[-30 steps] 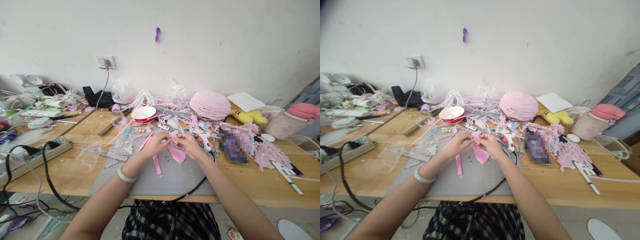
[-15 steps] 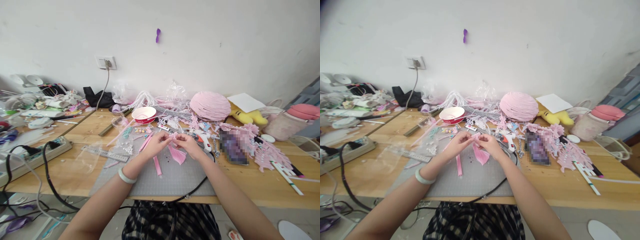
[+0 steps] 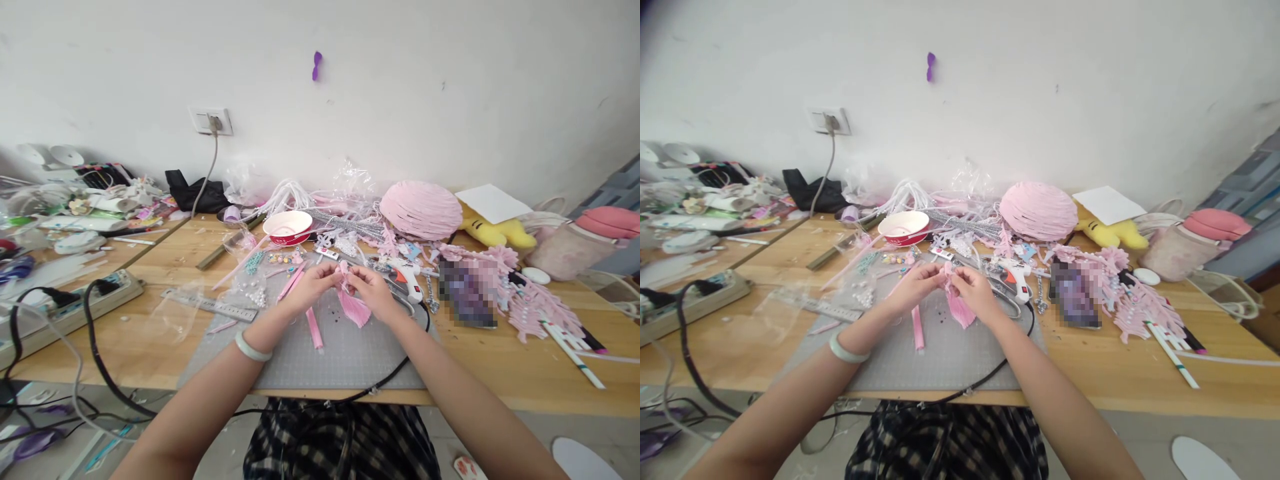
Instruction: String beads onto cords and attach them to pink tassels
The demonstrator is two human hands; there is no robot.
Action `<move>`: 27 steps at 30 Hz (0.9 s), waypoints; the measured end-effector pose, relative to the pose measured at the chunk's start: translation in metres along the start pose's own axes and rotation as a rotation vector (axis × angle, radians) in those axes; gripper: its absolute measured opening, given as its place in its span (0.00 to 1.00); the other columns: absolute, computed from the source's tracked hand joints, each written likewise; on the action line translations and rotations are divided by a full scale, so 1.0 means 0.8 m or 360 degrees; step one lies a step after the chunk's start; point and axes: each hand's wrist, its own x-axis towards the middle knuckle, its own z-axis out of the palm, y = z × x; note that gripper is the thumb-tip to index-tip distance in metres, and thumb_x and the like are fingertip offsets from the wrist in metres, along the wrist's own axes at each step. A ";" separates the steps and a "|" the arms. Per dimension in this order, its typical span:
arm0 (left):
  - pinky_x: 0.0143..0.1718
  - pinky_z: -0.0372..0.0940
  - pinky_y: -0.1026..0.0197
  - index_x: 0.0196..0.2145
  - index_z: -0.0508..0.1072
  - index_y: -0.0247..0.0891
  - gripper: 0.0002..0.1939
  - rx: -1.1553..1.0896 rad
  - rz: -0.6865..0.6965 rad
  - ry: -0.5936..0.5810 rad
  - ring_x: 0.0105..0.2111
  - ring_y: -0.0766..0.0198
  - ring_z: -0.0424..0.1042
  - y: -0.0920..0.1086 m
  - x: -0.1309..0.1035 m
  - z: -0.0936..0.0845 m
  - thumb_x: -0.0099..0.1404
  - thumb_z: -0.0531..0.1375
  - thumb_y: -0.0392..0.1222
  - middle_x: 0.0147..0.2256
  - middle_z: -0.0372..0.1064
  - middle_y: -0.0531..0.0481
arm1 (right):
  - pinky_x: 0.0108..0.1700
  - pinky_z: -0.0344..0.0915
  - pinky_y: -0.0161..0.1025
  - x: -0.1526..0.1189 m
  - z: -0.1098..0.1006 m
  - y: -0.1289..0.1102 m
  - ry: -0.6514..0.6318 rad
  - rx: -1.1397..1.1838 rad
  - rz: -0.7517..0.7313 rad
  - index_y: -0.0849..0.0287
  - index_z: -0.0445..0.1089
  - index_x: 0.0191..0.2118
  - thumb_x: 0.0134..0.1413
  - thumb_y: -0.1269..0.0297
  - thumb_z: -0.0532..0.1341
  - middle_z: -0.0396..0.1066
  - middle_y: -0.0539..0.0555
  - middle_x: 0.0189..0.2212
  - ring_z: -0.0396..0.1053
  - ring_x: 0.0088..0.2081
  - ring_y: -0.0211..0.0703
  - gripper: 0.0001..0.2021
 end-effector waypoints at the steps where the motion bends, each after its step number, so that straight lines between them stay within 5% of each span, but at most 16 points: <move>1: 0.34 0.61 0.62 0.30 0.68 0.34 0.13 -0.0056 -0.0004 0.0014 0.28 0.67 0.65 -0.002 0.000 0.002 0.56 0.60 0.48 0.26 0.65 0.53 | 0.28 0.57 0.34 0.001 0.001 0.002 0.0013 0.0036 -0.0001 0.58 0.65 0.23 0.48 0.61 0.58 0.63 0.46 0.19 0.60 0.22 0.34 0.08; 11: 0.33 0.60 0.62 0.27 0.64 0.36 0.13 -0.0272 0.0101 0.0190 0.27 0.67 0.64 -0.010 0.002 0.015 0.56 0.58 0.49 0.25 0.63 0.54 | 0.32 0.61 0.35 0.002 0.010 0.014 0.0135 0.0231 -0.0036 0.57 0.63 0.25 0.49 0.59 0.55 0.64 0.47 0.22 0.62 0.25 0.35 0.09; 21: 0.35 0.58 0.63 0.28 0.67 0.36 0.11 0.0021 0.0101 0.0196 0.30 0.66 0.63 -0.001 -0.002 0.008 0.48 0.66 0.39 0.27 0.64 0.54 | 0.31 0.61 0.35 0.001 -0.001 0.002 0.0145 -0.0158 -0.0133 0.57 0.65 0.28 0.48 0.60 0.59 0.65 0.48 0.25 0.62 0.27 0.37 0.07; 27: 0.35 0.60 0.63 0.28 0.66 0.36 0.13 -0.0114 -0.0018 0.0164 0.29 0.68 0.64 -0.001 -0.001 0.005 0.53 0.62 0.47 0.27 0.63 0.55 | 0.36 0.63 0.37 0.000 -0.003 0.002 0.0135 -0.0330 -0.0351 0.57 0.64 0.29 0.53 0.61 0.55 0.67 0.50 0.27 0.67 0.31 0.40 0.06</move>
